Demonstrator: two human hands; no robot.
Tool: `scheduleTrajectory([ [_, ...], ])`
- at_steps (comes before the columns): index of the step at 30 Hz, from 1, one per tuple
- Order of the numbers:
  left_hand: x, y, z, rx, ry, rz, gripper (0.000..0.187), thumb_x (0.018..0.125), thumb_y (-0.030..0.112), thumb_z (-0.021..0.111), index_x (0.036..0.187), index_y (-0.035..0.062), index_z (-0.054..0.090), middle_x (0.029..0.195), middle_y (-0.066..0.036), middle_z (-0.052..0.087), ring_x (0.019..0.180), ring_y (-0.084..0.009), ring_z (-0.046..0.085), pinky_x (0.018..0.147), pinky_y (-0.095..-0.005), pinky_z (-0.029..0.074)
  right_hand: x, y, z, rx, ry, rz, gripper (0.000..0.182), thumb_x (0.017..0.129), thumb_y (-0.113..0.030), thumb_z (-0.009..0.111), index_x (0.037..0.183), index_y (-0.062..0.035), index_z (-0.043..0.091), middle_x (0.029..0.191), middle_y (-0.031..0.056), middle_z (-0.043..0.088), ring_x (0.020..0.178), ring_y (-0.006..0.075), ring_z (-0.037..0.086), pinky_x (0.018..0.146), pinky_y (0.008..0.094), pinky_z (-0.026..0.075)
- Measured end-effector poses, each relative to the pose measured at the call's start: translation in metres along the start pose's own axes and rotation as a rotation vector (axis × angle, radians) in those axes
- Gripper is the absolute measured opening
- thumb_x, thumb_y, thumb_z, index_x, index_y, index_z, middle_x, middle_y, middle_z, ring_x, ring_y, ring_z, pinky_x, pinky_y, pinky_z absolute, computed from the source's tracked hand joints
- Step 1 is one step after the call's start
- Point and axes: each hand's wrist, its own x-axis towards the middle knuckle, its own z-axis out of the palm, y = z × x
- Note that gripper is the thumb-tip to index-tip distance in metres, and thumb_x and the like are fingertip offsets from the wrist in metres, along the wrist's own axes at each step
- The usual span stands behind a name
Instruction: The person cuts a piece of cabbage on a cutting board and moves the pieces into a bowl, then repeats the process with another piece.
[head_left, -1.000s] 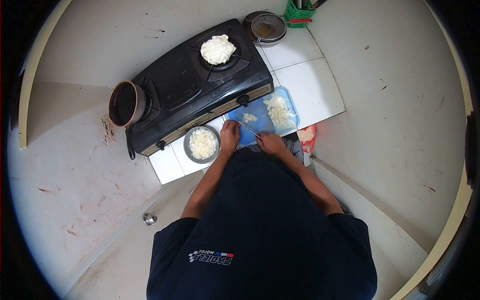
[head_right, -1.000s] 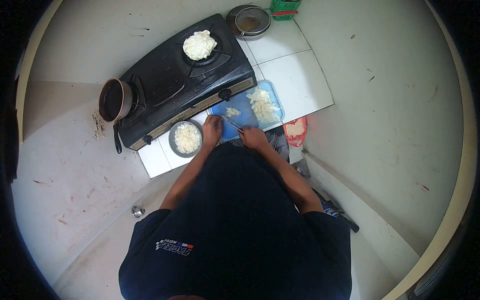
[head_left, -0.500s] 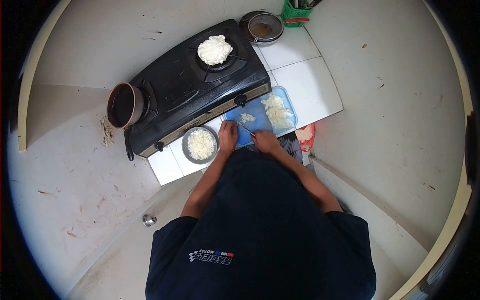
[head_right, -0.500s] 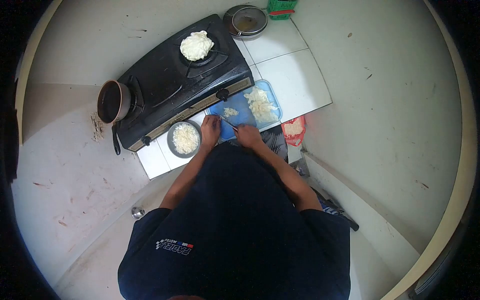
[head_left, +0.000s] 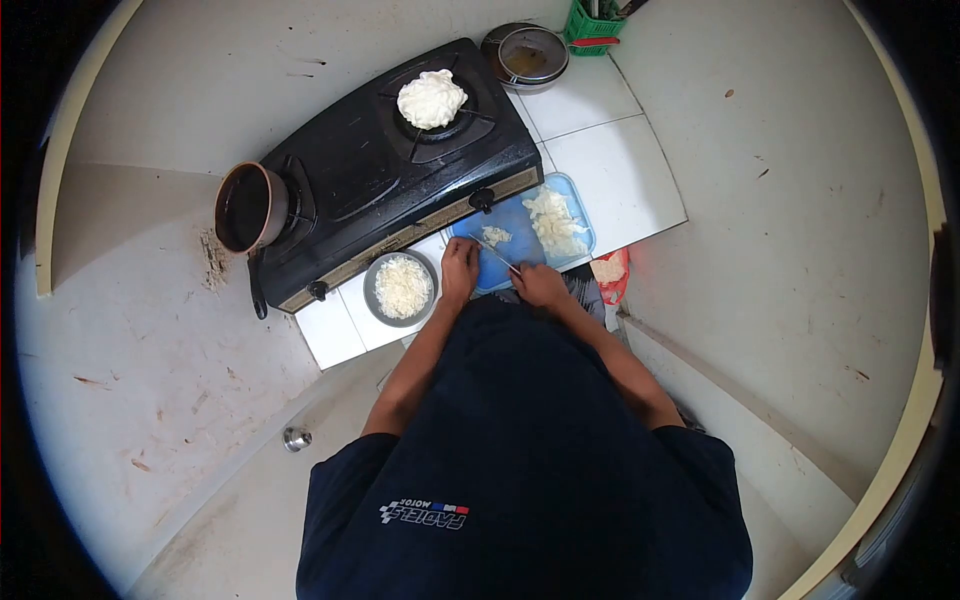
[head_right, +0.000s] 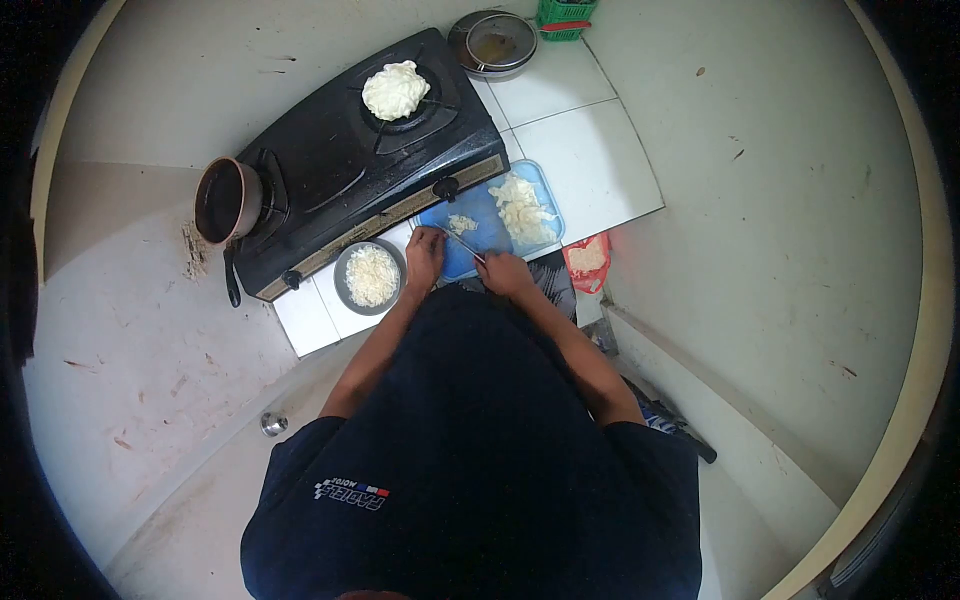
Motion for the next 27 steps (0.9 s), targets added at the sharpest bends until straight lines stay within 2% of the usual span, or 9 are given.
scheduleTrajectory([
  [12, 0.001, -0.001, 0.0, -0.034, -0.013, -0.023, 0.01, 0.088, -0.006, 0.068, 0.097, -0.0032, 0.07, 0.094, -0.02, 0.065, 0.085, -0.0405, 0.067, 0.077, -0.0445, 0.054, 0.007, -0.006, -0.001, 0.057, -0.034, 0.0, 0.047, 0.103, -0.044, 0.055, 0.09, -0.0013, 0.07, 0.078, 0.0285, 0.069, 0.077, 0.0491, 0.069, 0.072, 0.0586, 0.056],
  [15, 0.001, 0.0, -0.001, 0.019, -0.024, -0.018, 0.008, 0.088, -0.006, 0.068, 0.096, -0.0033, 0.07, 0.095, -0.02, 0.065, 0.086, -0.0404, 0.067, 0.076, -0.0449, 0.054, 0.014, -0.008, 0.004, -0.008, 0.012, -0.017, 0.047, 0.102, -0.043, 0.055, 0.088, -0.0012, 0.071, 0.079, 0.0276, 0.069, 0.077, 0.0483, 0.07, 0.073, 0.0577, 0.057],
  [23, 0.001, 0.0, -0.003, 0.001, -0.034, -0.044, 0.008, 0.09, -0.003, 0.067, 0.097, -0.0029, 0.069, 0.096, -0.02, 0.065, 0.087, -0.04, 0.067, 0.078, -0.0457, 0.054, 0.002, 0.007, 0.006, 0.003, 0.009, 0.069, 0.045, 0.102, -0.044, 0.056, 0.096, -0.0015, 0.07, 0.081, 0.0283, 0.07, 0.078, 0.0481, 0.07, 0.074, 0.0579, 0.056],
  [27, -0.001, -0.003, -0.001, 0.011, -0.035, -0.044, 0.01, 0.09, -0.004, 0.066, 0.098, -0.0016, 0.07, 0.097, -0.019, 0.064, 0.088, -0.0403, 0.066, 0.079, -0.0459, 0.054, 0.002, 0.003, 0.002, 0.022, -0.048, 0.046, 0.046, 0.102, -0.046, 0.056, 0.098, -0.0023, 0.069, 0.081, 0.0287, 0.069, 0.077, 0.049, 0.069, 0.074, 0.0587, 0.055],
])
